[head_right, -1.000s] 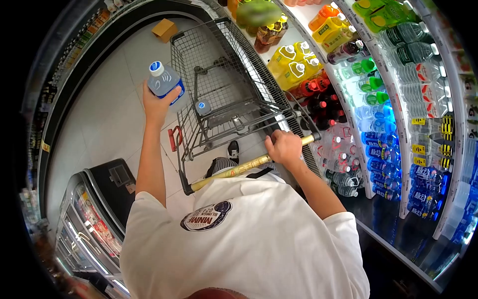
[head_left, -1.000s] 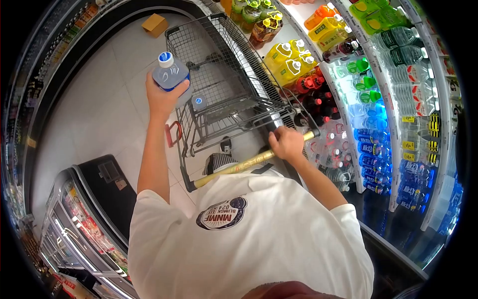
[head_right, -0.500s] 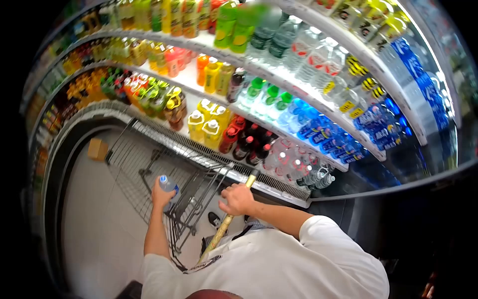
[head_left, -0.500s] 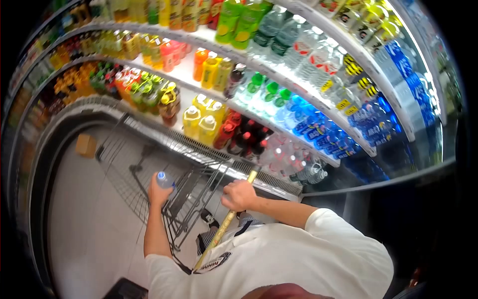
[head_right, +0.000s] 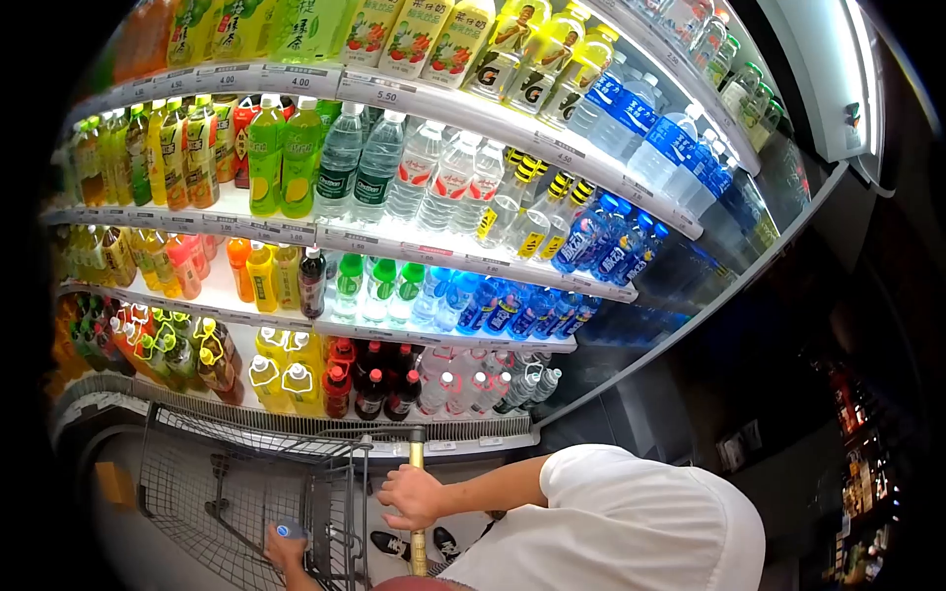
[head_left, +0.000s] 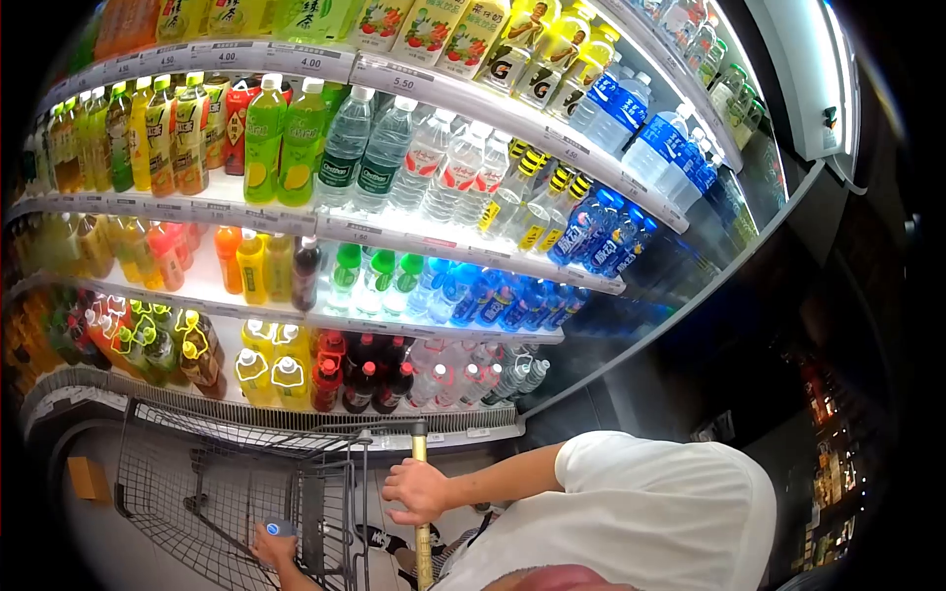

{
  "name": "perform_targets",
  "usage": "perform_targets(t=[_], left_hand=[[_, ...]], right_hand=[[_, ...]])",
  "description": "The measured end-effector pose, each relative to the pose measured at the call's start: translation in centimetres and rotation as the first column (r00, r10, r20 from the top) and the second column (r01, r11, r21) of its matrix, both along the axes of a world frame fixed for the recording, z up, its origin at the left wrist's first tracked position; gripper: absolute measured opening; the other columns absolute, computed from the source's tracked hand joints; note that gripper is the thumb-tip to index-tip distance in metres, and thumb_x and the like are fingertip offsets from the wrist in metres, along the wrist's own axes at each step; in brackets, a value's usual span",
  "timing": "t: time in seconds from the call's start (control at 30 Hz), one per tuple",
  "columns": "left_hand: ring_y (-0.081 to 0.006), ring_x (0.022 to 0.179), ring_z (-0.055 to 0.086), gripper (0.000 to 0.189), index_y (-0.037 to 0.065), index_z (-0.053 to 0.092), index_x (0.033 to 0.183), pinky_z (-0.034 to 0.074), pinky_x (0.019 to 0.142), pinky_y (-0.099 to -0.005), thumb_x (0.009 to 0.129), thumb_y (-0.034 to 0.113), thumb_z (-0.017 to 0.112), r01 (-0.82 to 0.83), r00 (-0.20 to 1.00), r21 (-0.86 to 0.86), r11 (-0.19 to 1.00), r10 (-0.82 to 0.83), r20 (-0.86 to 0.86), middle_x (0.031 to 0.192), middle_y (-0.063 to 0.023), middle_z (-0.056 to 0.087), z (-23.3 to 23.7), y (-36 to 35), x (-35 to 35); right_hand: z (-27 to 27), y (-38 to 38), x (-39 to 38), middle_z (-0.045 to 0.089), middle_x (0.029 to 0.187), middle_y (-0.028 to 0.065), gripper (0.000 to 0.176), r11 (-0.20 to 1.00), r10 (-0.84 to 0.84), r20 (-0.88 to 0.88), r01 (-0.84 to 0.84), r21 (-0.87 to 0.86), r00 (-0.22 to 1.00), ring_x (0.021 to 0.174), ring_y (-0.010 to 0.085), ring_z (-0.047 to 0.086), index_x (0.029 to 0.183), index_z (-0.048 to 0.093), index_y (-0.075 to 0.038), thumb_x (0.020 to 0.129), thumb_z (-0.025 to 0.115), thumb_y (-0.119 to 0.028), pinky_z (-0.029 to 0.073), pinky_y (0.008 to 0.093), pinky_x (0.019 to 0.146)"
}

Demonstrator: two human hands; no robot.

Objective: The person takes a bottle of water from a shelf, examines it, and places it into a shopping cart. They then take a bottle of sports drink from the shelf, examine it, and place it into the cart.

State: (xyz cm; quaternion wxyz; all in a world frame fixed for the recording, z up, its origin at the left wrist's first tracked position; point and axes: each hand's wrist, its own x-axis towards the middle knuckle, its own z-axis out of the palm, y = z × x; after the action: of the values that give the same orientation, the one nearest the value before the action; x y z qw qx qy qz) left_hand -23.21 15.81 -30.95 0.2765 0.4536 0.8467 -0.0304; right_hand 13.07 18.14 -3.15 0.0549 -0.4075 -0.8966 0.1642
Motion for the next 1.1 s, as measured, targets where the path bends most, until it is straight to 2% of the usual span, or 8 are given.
perform_targets(t=[0.27,0.37,0.47,0.6,0.63,0.77,0.93,1.1], left_hand=[[-0.0267,0.134,0.051,0.094,0.019,0.047,0.142,0.037,0.109,-0.0545,0.060,0.034,0.089,-0.355,0.925,0.019,0.935,0.348,0.151,0.141,-0.0029,0.058,-0.9,-1.0,-1.2],[-0.0272,0.134,0.050,0.092,0.017,0.048,0.142,0.038,0.108,-0.0549,0.063,0.038,0.090,-0.161,0.987,-0.077,0.984,0.160,-0.020,0.141,-0.0028,0.058,1.0,-1.1,-1.1],[-0.0275,0.135,0.049,0.092,0.016,0.049,0.142,0.038,0.109,-0.0546,0.063,0.040,0.091,-0.148,0.973,0.122,0.981,0.166,-0.157,0.141,-0.0037,0.057,-2.7,-2.2,0.2],[-0.0291,0.131,0.053,0.070,0.013,0.057,0.138,0.044,0.102,-0.0537,0.078,0.041,0.079,-0.228,0.974,-0.225,0.947,0.220,-0.061,0.133,-0.0096,0.063,1.5,-0.6,0.3],[-0.0312,0.128,0.056,0.060,0.011,0.061,0.133,0.048,0.099,-0.0524,0.082,0.040,0.075,-0.265,0.959,-0.052,0.963,0.258,-0.115,0.129,-0.0119,0.066,-0.5,-1.3,0.3],[-0.0362,0.119,0.061,0.056,0.006,0.066,0.125,0.049,0.098,-0.0503,0.082,0.041,0.073,-0.240,0.970,0.059,0.969,0.236,0.065,0.123,-0.0172,0.067,-0.6,-1.6,-0.5],[-0.0389,0.116,0.060,0.058,0.002,0.068,0.121,0.047,0.102,-0.0492,0.080,0.042,0.074,-0.176,0.976,0.139,0.974,0.155,0.155,0.124,-0.0215,0.065,2.8,-0.9,0.8],[-0.0391,0.117,0.060,0.056,0.000,0.067,0.123,0.046,0.102,-0.0481,0.081,0.037,0.076,-0.298,0.915,0.427,0.854,0.129,0.382,0.123,-0.0227,0.066,8.1,1.0,1.2]], right_hand=[[-0.2,0.1,0.1,0.061,0.074,0.0079,0.032,1.000,0.011,-0.010,-0.011,-0.019,1.000,0.077,0.0291,0.058,0.075,0.061,-0.009,0.082,0.064,-0.040,0.043,0.0418,0.070],[0.0,-0.1,0.2,0.061,0.074,0.0081,0.032,1.000,0.018,-0.030,-0.018,0.010,0.999,0.077,0.0295,0.057,0.075,0.061,-0.009,0.083,0.063,-0.040,0.044,0.0424,0.070],[-0.2,0.1,0.0,0.061,0.075,0.0069,0.030,1.000,0.022,-0.021,-0.021,0.021,1.000,0.077,0.0285,0.057,0.077,0.062,-0.009,0.082,0.064,-0.039,0.045,0.0409,0.070],[-0.2,0.1,0.2,0.061,0.076,0.0064,0.029,0.999,0.034,0.022,-0.034,0.001,0.999,0.078,0.0283,0.058,0.079,0.063,-0.010,0.082,0.065,-0.039,0.046,0.0408,0.070],[-0.2,0.2,0.2,0.061,0.076,0.0064,0.029,0.999,0.033,0.020,-0.033,0.004,0.999,0.078,0.0283,0.058,0.079,0.063,-0.010,0.082,0.065,-0.039,0.046,0.0410,0.070],[-0.9,0.0,0.3,0.061,0.075,0.0069,0.030,0.999,0.032,-0.001,-0.032,0.026,0.999,0.078,0.0290,0.059,0.080,0.064,-0.010,0.083,0.064,-0.040,0.046,0.0422,0.070],[0.0,0.2,-0.2,0.064,0.077,0.0080,0.033,0.999,0.051,0.057,-0.052,0.007,0.997,0.079,0.0308,0.063,0.081,0.065,-0.009,0.086,0.061,-0.042,0.049,0.0454,0.070],[-0.2,0.2,-0.6,0.067,0.076,0.0105,0.038,0.999,0.038,0.107,-0.037,-0.012,0.994,0.078,0.0331,0.065,0.080,0.066,-0.009,0.087,0.057,-0.045,0.052,0.0474,0.071]])
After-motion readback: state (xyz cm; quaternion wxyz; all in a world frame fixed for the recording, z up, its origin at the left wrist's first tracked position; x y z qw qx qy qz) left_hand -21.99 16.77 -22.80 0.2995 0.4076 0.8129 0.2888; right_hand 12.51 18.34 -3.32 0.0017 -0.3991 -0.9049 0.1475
